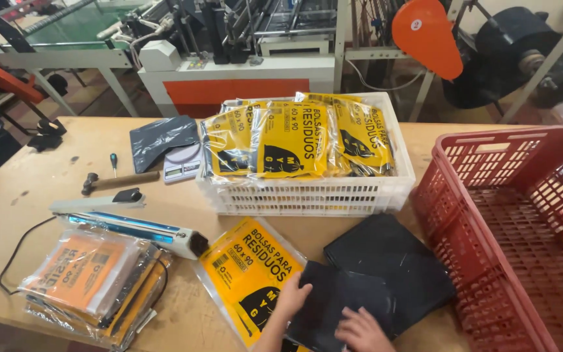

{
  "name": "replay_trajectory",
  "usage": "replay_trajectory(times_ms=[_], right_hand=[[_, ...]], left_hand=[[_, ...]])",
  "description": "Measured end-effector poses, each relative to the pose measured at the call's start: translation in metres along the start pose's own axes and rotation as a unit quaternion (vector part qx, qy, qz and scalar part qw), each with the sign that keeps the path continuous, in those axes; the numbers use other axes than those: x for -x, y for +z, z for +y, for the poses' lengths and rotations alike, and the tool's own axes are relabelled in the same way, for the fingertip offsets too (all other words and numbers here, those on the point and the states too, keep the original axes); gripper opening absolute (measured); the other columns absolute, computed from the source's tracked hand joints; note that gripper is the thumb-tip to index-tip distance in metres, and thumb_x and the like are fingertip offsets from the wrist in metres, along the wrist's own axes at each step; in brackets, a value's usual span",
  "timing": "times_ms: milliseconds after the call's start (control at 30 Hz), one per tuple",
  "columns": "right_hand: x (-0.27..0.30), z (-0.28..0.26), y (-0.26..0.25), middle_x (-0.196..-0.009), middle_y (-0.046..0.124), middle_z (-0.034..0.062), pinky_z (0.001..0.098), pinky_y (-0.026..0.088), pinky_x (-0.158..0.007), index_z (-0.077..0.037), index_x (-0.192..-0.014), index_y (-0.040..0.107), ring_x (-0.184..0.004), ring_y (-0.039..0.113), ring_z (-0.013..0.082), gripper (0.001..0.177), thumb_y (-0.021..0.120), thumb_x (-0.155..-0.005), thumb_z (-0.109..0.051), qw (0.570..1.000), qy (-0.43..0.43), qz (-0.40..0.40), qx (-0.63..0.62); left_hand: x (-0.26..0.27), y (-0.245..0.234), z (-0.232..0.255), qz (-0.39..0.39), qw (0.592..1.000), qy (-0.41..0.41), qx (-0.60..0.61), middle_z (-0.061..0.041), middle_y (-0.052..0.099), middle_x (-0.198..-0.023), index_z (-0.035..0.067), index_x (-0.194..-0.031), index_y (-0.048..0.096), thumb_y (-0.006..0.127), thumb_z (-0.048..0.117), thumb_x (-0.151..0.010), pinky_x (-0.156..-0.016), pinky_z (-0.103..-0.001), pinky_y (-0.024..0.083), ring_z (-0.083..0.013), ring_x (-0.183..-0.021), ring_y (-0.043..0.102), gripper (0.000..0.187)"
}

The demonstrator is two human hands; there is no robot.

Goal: The person places folded black plastic bags into yellow-labeled clear packaging sleeves, then puts the sealed packages into a white crate. The person then picks up a red basket, moves toward a machine, and unplugs a power cord.

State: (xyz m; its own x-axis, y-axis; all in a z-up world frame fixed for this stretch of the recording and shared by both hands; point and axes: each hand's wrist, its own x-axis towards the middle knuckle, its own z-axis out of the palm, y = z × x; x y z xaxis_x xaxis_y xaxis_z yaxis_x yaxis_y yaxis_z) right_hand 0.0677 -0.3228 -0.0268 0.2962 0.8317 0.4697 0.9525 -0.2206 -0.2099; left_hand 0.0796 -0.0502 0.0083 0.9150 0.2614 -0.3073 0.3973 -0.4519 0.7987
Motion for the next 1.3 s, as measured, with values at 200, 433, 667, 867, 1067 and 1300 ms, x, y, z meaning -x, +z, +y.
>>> replay_trajectory(times_ms=[200,433,667,867,1067,1300], right_hand=[[-0.033,0.051,-0.079,-0.157,0.039,0.0139,0.0426,0.033,-0.112,-0.005,-0.152,0.032,-0.145,0.037,0.0285,0.097,0.072,-0.08,-0.055,0.971,0.231,0.038,0.047],[-0.071,0.053,-0.108,-0.074,0.07,-0.0045,0.0284,0.049,-0.064,-0.017,-0.089,0.066,-0.065,0.069,0.0123,0.014,0.061,-0.092,-0.03,0.933,0.277,-0.029,-0.226],[0.009,0.08,-0.084,-0.137,0.062,0.0105,0.0279,0.039,-0.107,0.002,-0.137,0.054,-0.124,0.058,0.0161,0.057,0.067,-0.087,-0.023,0.777,0.571,0.047,-0.262],[0.012,0.049,-0.095,-0.116,0.068,0.0157,0.0379,0.05,-0.084,0.0,-0.133,0.06,-0.098,0.062,0.0209,0.037,0.058,-0.097,-0.006,0.682,0.581,0.081,-0.437],[0.024,0.027,-0.077,-0.112,0.07,0.0178,0.0434,0.057,-0.081,-0.001,-0.139,0.059,-0.098,0.066,0.0248,0.043,0.06,-0.097,-0.003,0.664,0.576,0.084,-0.469],[0.051,0.018,-0.049,-0.097,0.07,0.013,0.0345,0.06,-0.069,-0.002,-0.129,0.064,-0.083,0.069,0.0194,0.034,0.06,-0.096,-0.004,0.628,0.571,0.151,-0.507]], left_hand=[[0.093,-0.047,0.098,0.049,0.98,0.194,0.014,0.001,0.074,-0.1,0.022,-0.107,0.067,0.06,0.023,-0.09,-0.08,-0.034,0.05,-0.0229,-0.093,0.07,0.018],[0.106,-0.091,0.105,0.106,0.947,0.302,-0.031,-0.005,0.073,-0.103,0.013,-0.107,0.069,0.066,0.012,-0.088,-0.085,-0.035,0.052,-0.0254,-0.094,0.068,0.02],[0.105,-0.103,-0.009,0.028,0.962,0.085,-0.257,-0.004,0.066,-0.099,0.013,-0.1,0.064,0.057,0.012,-0.088,-0.075,-0.04,0.05,-0.0255,-0.094,0.06,0.013],[0.082,-0.081,-0.072,-0.038,0.935,0.046,-0.348,-0.004,0.054,-0.105,0.017,-0.106,0.058,0.082,0.036,-0.077,-0.085,-0.04,0.05,-0.0276,-0.102,0.05,0.042],[0.054,-0.075,-0.08,-0.003,0.953,0.005,-0.303,-0.002,0.065,-0.09,0.021,-0.09,0.07,0.069,0.034,-0.088,-0.084,-0.044,0.056,-0.0279,-0.095,0.061,0.013],[0.065,-0.097,-0.045,-0.004,0.987,-0.065,-0.147,-0.007,0.07,-0.074,0.013,-0.079,0.073,0.057,0.019,-0.094,-0.078,-0.041,0.054,-0.0288,-0.078,0.065,0.023]])
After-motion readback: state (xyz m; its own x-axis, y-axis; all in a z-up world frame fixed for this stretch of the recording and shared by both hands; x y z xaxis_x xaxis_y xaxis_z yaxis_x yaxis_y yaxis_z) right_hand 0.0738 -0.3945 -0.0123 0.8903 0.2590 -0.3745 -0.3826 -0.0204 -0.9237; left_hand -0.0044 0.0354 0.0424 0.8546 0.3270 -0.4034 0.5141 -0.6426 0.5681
